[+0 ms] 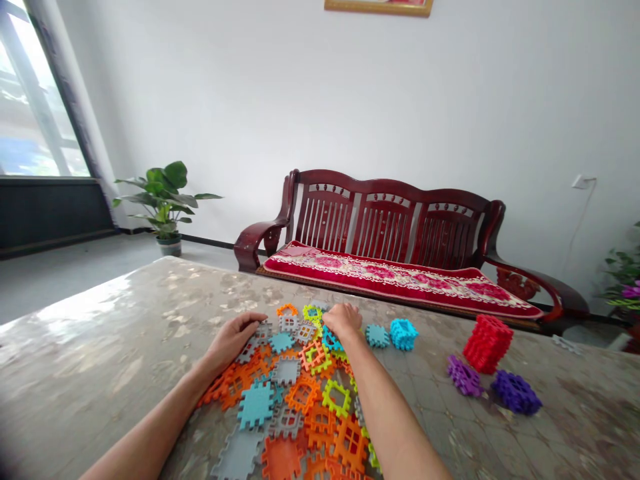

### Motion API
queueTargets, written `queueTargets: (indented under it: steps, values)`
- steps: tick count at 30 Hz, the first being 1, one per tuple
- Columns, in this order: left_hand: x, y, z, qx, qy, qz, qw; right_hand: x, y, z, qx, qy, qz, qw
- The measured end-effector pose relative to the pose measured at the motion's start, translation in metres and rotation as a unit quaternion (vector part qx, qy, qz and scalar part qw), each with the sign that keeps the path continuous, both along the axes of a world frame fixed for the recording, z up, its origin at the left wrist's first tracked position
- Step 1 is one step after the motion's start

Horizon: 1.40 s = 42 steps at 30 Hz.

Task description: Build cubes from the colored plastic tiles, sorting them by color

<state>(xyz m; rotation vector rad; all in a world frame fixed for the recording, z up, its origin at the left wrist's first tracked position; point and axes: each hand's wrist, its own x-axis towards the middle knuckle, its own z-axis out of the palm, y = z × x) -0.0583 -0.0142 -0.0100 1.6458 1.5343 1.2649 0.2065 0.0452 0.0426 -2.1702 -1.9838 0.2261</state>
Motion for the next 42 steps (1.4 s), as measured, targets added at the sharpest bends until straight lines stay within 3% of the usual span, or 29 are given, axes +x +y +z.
queueTargets:
  steps: [5,11,14,17,19,22,25,33,37,42]
  values:
    - [0.0,0.0,0.001,-0.003,-0.002,0.008,1.0,0.0,-0.002,-0.001,0.006,0.009,-0.001,1.0]
    - [-0.001,0.001,-0.002,-0.007,0.004,0.004,1.0,-0.001,-0.015,0.004,0.074,0.043,0.026,0.996]
    - [-0.001,0.001,-0.002,-0.004,0.008,0.006,1.0,0.009,-0.027,0.005,0.145,0.064,0.062,0.985]
    - [0.0,-0.001,0.0,-0.001,0.013,0.008,1.0,0.03,-0.046,0.0,0.26,0.084,0.141,0.952]
    - [0.0,-0.001,0.003,-0.005,0.015,0.009,1.0,0.046,-0.061,-0.006,0.291,0.084,0.196,0.933]
    - [0.001,-0.002,0.008,-0.009,0.01,0.004,1.0,0.068,-0.08,-0.013,0.267,0.094,0.233,0.93]
    - [0.002,-0.003,0.01,-0.012,0.005,-0.001,1.0,0.08,-0.087,-0.015,0.226,0.122,0.208,0.944]
    - [0.0,-0.002,0.007,0.0,0.005,0.0,1.0,0.071,-0.071,-0.011,0.094,0.094,0.192,0.972]
    - [0.0,-0.002,0.006,0.003,0.001,-0.005,1.0,0.063,-0.067,-0.011,0.074,0.094,0.207,0.971]
    - [0.0,-0.001,0.005,0.007,-0.009,-0.004,1.0,0.07,-0.065,-0.002,0.104,0.111,0.227,0.962]
